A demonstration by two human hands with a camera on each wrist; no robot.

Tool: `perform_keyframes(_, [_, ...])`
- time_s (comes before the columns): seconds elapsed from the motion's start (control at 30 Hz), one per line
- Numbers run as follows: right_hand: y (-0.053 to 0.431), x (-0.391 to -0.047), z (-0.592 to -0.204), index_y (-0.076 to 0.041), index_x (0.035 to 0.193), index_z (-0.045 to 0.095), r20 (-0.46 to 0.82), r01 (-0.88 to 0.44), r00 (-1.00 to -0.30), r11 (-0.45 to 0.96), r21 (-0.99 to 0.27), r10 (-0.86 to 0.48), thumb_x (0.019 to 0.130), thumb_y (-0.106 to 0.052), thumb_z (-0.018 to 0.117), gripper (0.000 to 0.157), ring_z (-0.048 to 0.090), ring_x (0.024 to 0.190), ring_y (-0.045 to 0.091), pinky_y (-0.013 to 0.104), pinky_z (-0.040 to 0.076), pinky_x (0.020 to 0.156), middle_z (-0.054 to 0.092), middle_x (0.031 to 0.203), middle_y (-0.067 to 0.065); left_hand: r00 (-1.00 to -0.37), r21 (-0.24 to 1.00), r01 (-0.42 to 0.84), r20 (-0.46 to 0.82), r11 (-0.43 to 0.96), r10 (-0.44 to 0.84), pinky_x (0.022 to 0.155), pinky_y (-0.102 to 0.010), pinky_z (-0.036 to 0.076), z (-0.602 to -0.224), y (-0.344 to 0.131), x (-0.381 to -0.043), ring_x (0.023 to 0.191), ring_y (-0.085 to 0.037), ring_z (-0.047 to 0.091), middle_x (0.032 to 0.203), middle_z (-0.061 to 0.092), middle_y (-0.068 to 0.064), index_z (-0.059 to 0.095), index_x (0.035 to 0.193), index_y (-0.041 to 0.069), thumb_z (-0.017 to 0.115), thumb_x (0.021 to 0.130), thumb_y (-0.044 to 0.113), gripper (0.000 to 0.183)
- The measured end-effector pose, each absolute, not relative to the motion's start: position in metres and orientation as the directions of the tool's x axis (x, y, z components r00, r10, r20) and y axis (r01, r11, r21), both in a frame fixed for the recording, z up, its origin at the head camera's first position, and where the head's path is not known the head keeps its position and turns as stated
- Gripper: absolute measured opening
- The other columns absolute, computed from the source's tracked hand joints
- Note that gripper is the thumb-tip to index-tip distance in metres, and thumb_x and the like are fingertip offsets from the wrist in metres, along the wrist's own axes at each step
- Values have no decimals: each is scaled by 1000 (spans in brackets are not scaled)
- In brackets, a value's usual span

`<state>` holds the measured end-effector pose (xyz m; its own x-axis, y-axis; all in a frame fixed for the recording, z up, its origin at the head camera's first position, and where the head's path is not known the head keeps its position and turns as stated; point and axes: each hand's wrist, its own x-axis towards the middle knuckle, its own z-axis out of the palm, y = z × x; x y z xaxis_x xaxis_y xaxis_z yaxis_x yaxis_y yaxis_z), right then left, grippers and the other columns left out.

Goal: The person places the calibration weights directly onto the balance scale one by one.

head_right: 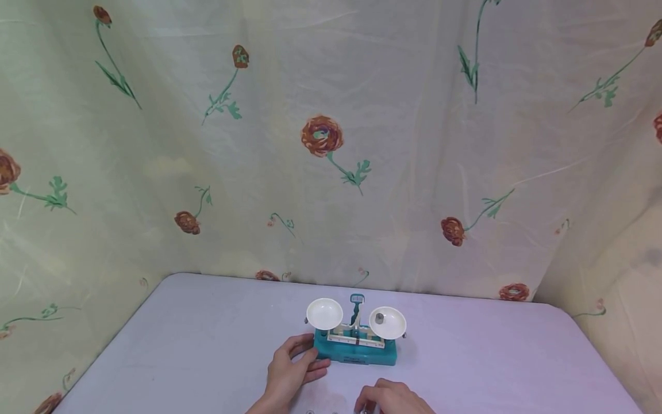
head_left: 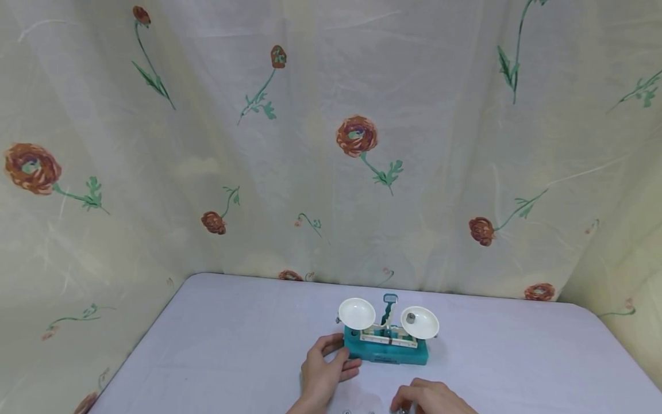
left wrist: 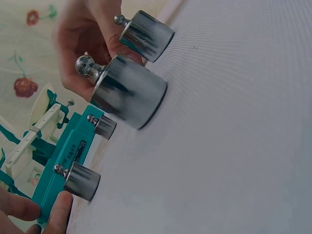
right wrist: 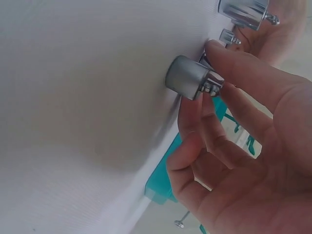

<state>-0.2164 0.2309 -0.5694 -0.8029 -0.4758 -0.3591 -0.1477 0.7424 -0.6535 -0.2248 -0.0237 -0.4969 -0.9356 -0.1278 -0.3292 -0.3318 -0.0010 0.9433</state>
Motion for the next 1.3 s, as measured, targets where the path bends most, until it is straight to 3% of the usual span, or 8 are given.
perform_keyframes(0.47, [228, -211, -562, -39, 106, 75, -343, -155, -815, 746, -647, -467, 91, -46, 84, 19, 56, 78, 7, 20, 49, 71, 62, 89, -10, -939, 947, -321, -319, -5, -127, 71, -30, 68, -497, -23, -224, 78, -13, 81, 136, 67, -27, 60, 143, 1, 64, 105, 6, 38])
perform_keyframes(1.3, [234, -214, -568, -40, 109, 73, -331, -185, -791, 717, -672, -515, 92, -48, 82, 20, 60, 77, 5, 19, 51, 72, 67, 85, -12, -934, 944, -329, -325, 4, -149, 71, -30, 68, -498, -22, -225, 78, -13, 80, 134, 68, -28, 61, 141, 0, 65, 104, 6, 38])
